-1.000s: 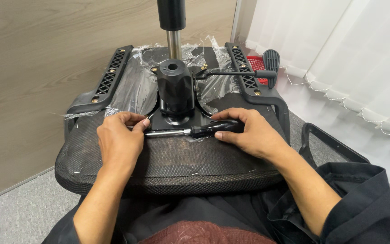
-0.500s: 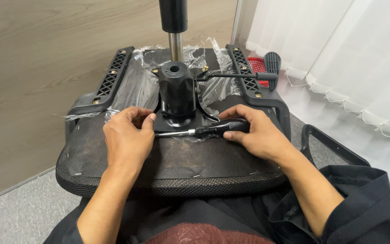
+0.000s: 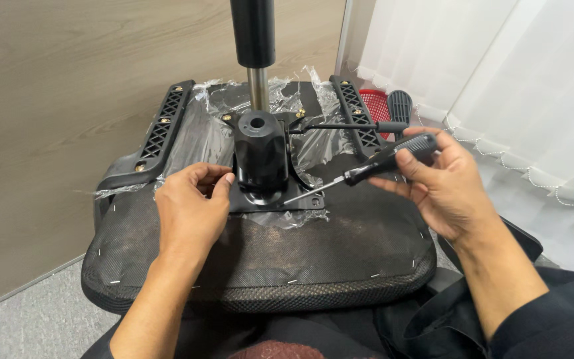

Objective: The person uses a screwdriver to tighten screws on the underside of an office chair seat, securing the seat to the central gas-lift column. The person works on multiple screws around the mounting plate while the chair remains upside down.

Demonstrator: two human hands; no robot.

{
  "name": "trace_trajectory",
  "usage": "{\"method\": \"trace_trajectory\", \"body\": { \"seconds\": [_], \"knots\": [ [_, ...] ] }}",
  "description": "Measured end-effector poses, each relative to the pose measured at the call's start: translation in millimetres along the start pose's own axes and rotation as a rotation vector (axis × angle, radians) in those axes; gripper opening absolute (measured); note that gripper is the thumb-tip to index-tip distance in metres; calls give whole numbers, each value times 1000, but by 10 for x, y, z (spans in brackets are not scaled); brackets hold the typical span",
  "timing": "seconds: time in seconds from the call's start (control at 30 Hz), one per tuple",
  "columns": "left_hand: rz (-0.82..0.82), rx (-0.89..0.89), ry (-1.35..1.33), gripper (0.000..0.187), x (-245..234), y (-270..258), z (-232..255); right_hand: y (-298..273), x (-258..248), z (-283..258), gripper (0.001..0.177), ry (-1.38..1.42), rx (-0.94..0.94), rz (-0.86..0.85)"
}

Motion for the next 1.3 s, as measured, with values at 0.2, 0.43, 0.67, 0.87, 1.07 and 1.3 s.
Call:
{"method": "trace_trajectory", "body": {
  "seconds": [0.2, 0.43, 0.67, 0.87, 1.07, 1.3],
  "knots": [
    [23, 57, 21, 14, 27, 199, 30, 94, -137, -436, 34, 1, -220, 97],
    [23, 14, -16, 13, 127, 409, 109, 389, -263, -590, 34, -39, -433, 78],
    [53, 34, -37, 13, 217, 573, 178, 734, -182, -491, 36, -76, -445, 99],
    [64, 49, -22, 13, 245, 763, 238, 1025, -123, -337, 39, -91, -493, 52],
    [-19, 69, -33, 16, 300, 990, 257, 1229, -70, -219, 41, -110, -503, 46],
    [-250, -86, -303, 18, 600, 1458, 52, 1471, 79, -131, 40, -187, -522, 7]
  ]
}}
Point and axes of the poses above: each hand's wrist, its own y-axis towards the middle knuckle, its own x-axis out of the palm, z = x × y, the point moved 3 cm from there along y, towards the middle knuckle, and after that the axes turned 3 degrees about x, right-handed, at the moved point
